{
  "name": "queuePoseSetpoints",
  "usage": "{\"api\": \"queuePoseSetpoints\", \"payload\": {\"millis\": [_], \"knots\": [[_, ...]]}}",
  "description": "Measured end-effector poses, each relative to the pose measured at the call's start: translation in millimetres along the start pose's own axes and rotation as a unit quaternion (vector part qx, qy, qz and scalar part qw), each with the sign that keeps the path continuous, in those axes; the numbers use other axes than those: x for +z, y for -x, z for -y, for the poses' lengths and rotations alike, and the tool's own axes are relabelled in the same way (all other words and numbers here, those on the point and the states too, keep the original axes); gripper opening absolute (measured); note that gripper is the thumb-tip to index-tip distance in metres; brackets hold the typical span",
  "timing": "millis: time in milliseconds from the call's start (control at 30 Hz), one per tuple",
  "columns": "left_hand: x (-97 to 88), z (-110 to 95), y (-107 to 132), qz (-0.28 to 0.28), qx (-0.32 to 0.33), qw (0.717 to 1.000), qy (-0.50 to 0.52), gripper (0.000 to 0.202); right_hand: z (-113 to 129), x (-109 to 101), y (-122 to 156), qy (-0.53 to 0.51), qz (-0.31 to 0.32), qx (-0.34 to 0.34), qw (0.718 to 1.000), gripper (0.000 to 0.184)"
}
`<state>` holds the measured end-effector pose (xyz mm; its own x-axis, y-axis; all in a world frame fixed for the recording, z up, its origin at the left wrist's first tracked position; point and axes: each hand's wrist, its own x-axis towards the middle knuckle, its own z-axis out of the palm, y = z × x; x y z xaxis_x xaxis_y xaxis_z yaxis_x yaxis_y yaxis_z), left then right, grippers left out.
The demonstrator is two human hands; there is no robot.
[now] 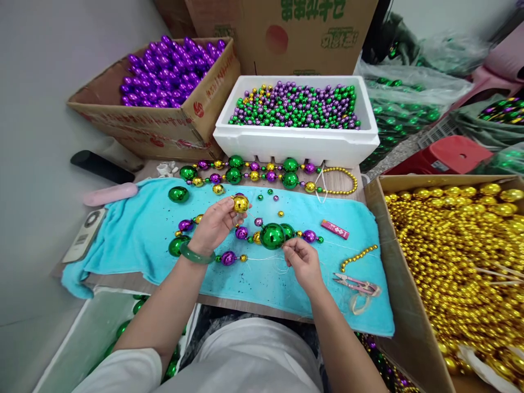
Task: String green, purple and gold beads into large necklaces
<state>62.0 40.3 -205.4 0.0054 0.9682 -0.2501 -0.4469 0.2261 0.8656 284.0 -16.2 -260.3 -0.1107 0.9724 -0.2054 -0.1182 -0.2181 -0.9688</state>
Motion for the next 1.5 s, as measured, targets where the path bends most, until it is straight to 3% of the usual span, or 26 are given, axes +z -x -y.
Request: {"api": "queuePoseSetpoints", "payload": {"millis": [233, 433, 567, 667, 733, 800, 900, 1067, 1267, 1400, 1500], "knots": [[-0.9, -1.2, 4.1, 0.075, -0.009, 0.997, 0.01, 0.037, -8.6, -4.8, -2.2, -0.069, 0.036, 0.026, 0.997, 0.037], [2.5, 2.7, 6.2, 0.083, 0.004, 0.995, -0.054, 0.028, -5.6, -8.6, -2.2, -0.119, 0.079, 0.047, 0.989, 0.043], [9.1, 2.7, 8.4, 0.057, 0.075, 0.989, -0.116, 0.021, -5.0, -14.2, 2.2, -0.087, 0.135, 0.082, 0.984, 0.041], [14.8, 2.3, 11.2, 0.069, 0.087, 0.981, -0.162, 0.021, -4.5, -20.4, 4.8, -0.015, 0.164, 0.104, 0.981, 0.04], [19.2, 1.1, 13.9, 0.084, 0.105, 0.973, -0.189, 0.019, -0.5, -23.7, 5.2, 0.053, 0.148, 0.087, 0.984, 0.038], [24.6, -1.4, 17.5, 0.093, 0.129, 0.964, -0.214, 0.015, 7.7, -24.0, 4.4, 0.101, 0.089, 0.029, 0.99, 0.032], [35.6, -7.3, 23.4, 0.097, 0.149, 0.959, -0.221, 0.014, 25.1, -15.8, 1.7, 0.088, 0.021, -0.056, 0.994, 0.027], [56.6, -17.5, 31.4, 0.134, 0.164, 0.951, -0.223, 0.011, 47.6, 7.4, -3.0, 0.043, 0.069, -0.104, 0.991, 0.031], [69.1, -22.3, 36.1, 0.147, 0.164, 0.953, -0.208, 0.008, 64.3, 11.5, -4.5, 0.045, 0.07, -0.157, 0.984, 0.032], [76.0, -25.3, 38.1, 0.132, 0.158, 0.967, -0.153, 0.006, 66.8, 14.7, -6.3, 0.053, 0.1, -0.109, 0.988, 0.022], [78.2, -25.8, 34.6, 0.099, 0.169, 0.974, -0.114, 0.005, 58.5, 16.5, -8.9, 0.057, 0.114, -0.049, 0.991, 0.025]]}}
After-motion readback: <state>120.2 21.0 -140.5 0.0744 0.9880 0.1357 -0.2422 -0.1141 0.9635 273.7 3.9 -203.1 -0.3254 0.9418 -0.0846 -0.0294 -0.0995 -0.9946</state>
